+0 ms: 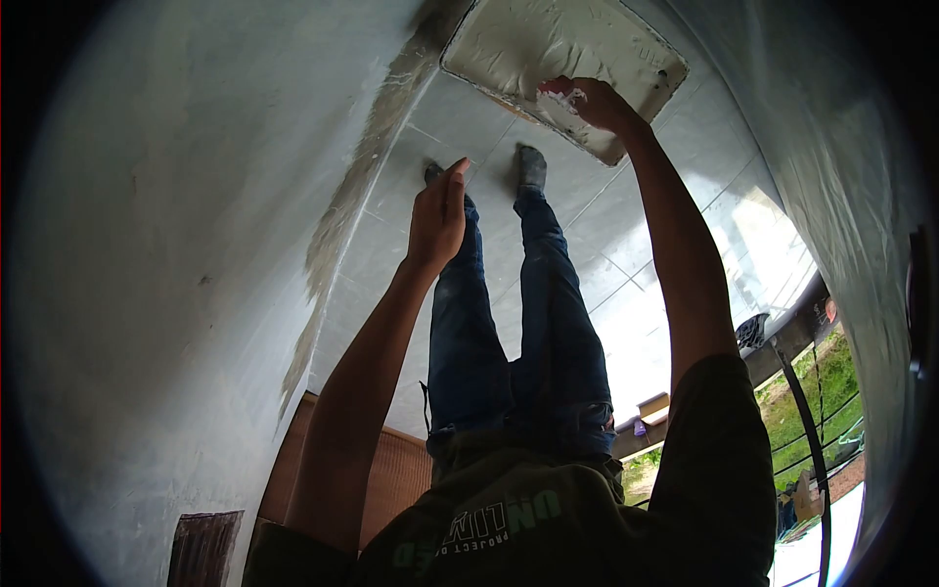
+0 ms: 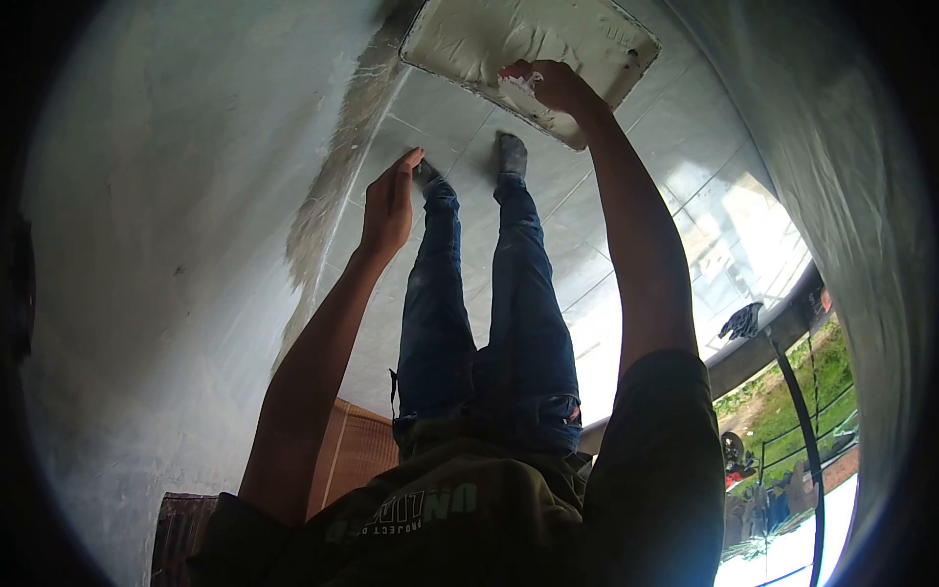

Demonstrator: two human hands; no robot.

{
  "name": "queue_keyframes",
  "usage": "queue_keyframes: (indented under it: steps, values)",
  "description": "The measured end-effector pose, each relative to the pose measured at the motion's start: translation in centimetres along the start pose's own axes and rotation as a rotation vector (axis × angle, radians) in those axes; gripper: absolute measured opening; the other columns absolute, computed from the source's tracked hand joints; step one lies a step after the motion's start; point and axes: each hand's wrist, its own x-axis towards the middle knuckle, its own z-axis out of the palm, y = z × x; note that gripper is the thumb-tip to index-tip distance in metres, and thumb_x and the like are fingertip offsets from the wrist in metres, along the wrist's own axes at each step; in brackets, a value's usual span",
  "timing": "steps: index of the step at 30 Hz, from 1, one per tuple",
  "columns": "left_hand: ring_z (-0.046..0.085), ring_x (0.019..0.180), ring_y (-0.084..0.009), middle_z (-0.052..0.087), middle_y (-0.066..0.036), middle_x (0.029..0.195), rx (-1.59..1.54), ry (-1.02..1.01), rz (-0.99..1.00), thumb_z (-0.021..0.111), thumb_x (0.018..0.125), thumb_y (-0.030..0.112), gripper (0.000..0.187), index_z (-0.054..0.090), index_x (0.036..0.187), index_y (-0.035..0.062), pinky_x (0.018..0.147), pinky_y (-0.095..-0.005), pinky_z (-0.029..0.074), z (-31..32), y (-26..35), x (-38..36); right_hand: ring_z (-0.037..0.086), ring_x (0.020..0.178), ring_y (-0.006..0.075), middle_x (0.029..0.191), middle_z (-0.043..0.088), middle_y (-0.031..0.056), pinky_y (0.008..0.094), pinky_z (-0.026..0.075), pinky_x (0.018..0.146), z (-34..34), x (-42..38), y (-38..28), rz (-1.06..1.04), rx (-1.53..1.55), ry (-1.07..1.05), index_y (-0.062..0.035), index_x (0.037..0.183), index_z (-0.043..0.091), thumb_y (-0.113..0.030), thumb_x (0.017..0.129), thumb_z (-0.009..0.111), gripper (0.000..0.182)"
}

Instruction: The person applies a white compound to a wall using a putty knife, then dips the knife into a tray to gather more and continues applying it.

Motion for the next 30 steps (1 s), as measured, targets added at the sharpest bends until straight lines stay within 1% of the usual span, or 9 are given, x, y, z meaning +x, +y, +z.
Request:
queue_keyframes:
  steps: [7, 9, 10, 13, 14, 17, 23, 27, 30]
  values:
    - [0.064, 0.121, -0.0388, 0.067, -0.027, 0.125, 0.013, -0.011, -0.009, 0.037, 0.109, 0.021, 0.043, 0.062, 0.129, -0.0083, 0.106, -0.0407, 0.048, 0.1, 0.0, -0.2, 0.069, 0.104, 0.0238, 0.114, 0.072, 0.0169, 0.0378, 0.054, 0.089, 0.0, 0.4, 2.1, 0.221, 0.024, -0.076, -0.0037, 0.133, 0.062, -0.004, 0.093, 0.058, 0.04]
    - [0.063, 0.122, -0.0388, 0.067, -0.027, 0.126, 0.0, -0.008, -0.008, 0.037, 0.109, 0.021, 0.044, 0.062, 0.129, -0.0083, 0.106, -0.0406, 0.048, 0.4, -0.1, -0.4, 0.069, 0.108, 0.0337, 0.117, 0.071, 0.02, 0.0419, 0.052, 0.093, 0.2, 0.9, 3.0, 0.095, 0.068, -0.08, -0.0029, 0.128, 0.064, -0.006, 0.084, 0.063, 0.044]
    - [0.063, 0.122, -0.0387, 0.066, -0.027, 0.126, -0.012, -0.005, -0.008, 0.037, 0.109, 0.022, 0.044, 0.061, 0.129, -0.0083, 0.106, -0.0406, 0.048, 0.4, 0.1, -0.4, 0.069, 0.108, 0.0337, 0.117, 0.071, 0.02, 0.0419, 0.052, 0.093, 0.1, 1.0, 2.8, 0.092, 0.068, -0.079, -0.0029, 0.128, 0.064, -0.006, 0.084, 0.063, 0.044]
    - [0.058, 0.131, -0.0326, 0.062, -0.026, 0.135, -0.006, -0.07, -0.066, 0.034, 0.11, 0.025, 0.049, 0.057, 0.135, -0.0095, 0.113, -0.0375, 0.041, 0.1, 0.5, -0.8, 0.07, 0.1, 0.0281, 0.111, 0.073, 0.0145, 0.0386, 0.054, 0.088, -0.6, 0.9, 1.9, 0.077, 0.065, -0.065, -0.0036, 0.127, 0.065, -0.004, 0.086, 0.062, 0.04]
    - [0.058, 0.131, -0.0326, 0.062, -0.026, 0.135, -0.005, -0.061, -0.064, 0.034, 0.11, 0.025, 0.049, 0.057, 0.135, -0.0095, 0.113, -0.0375, 0.041, 0.0, 0.7, -0.9, 0.069, 0.095, 0.0231, 0.106, 0.071, 0.0108, 0.0359, 0.054, 0.084, -1.1, 0.7, 1.2, 0.078, 0.259, -0.11, -0.0033, 0.127, 0.065, -0.003, 0.089, 0.062, 0.038]
    - [0.058, 0.131, -0.0325, 0.063, -0.026, 0.135, 0.006, -0.016, -0.035, 0.035, 0.11, 0.025, 0.048, 0.058, 0.135, -0.009, 0.113, -0.0373, 0.041, -1.2, 2.1, -0.7, 0.061, 0.084, 0.011, 0.094, 0.065, 0.0026, 0.0284, 0.052, 0.077, -2.5, -0.1, -1.6, 0.2, 0.715, -0.169, -0.0018, 0.128, 0.063, -0.004, 0.095, 0.064, 0.033]
    - [0.06, 0.127, -0.0387, 0.065, -0.027, 0.13, 0.084, 0.183, 0.148, 0.039, 0.109, 0.025, 0.045, 0.061, 0.131, -0.0069, 0.11, -0.0413, 0.044, -7.1, 9.4, 0.4, 0.061, 0.091, 0.0083, 0.105, 0.061, -0.0007, 0.0275, 0.054, 0.083, -6.3, -3.7, -11.5, 0.057, 1.27, -0.092, -0.0007, 0.141, 0.05, -0.004, 0.1, 0.059, 0.042]
    - [0.062, 0.124, -0.039, 0.066, -0.027, 0.128, 0.097, 0.306, 0.296, 0.039, 0.108, 0.024, 0.044, 0.061, 0.132, -0.0054, 0.109, -0.0416, 0.045, -11.7, 16.4, 0.4, 0.064, 0.088, 0.008, 0.104, 0.066, 0.0016, 0.0256, 0.056, 0.076, -10.0, -6.7, -19.6, -0.118, 1.411, -0.031, -0.0027, 0.137, 0.054, -0.006, 0.099, 0.062, 0.039]
    - [0.06, 0.128, -0.029, 0.064, -0.023, 0.134, 0.087, 0.335, 0.335, 0.035, 0.109, 0.023, 0.046, 0.059, 0.136, -0.0062, 0.112, -0.0363, 0.041, -15.1, 21.9, -0.7, 0.068, 0.083, 0.0113, 0.101, 0.068, 0.0034, 0.0284, 0.061, 0.073, -12.0, -8.3, -24.2, -0.294, 1.442, -0.039, -0.0027, 0.136, 0.056, -0.006, 0.1, 0.061, 0.036]
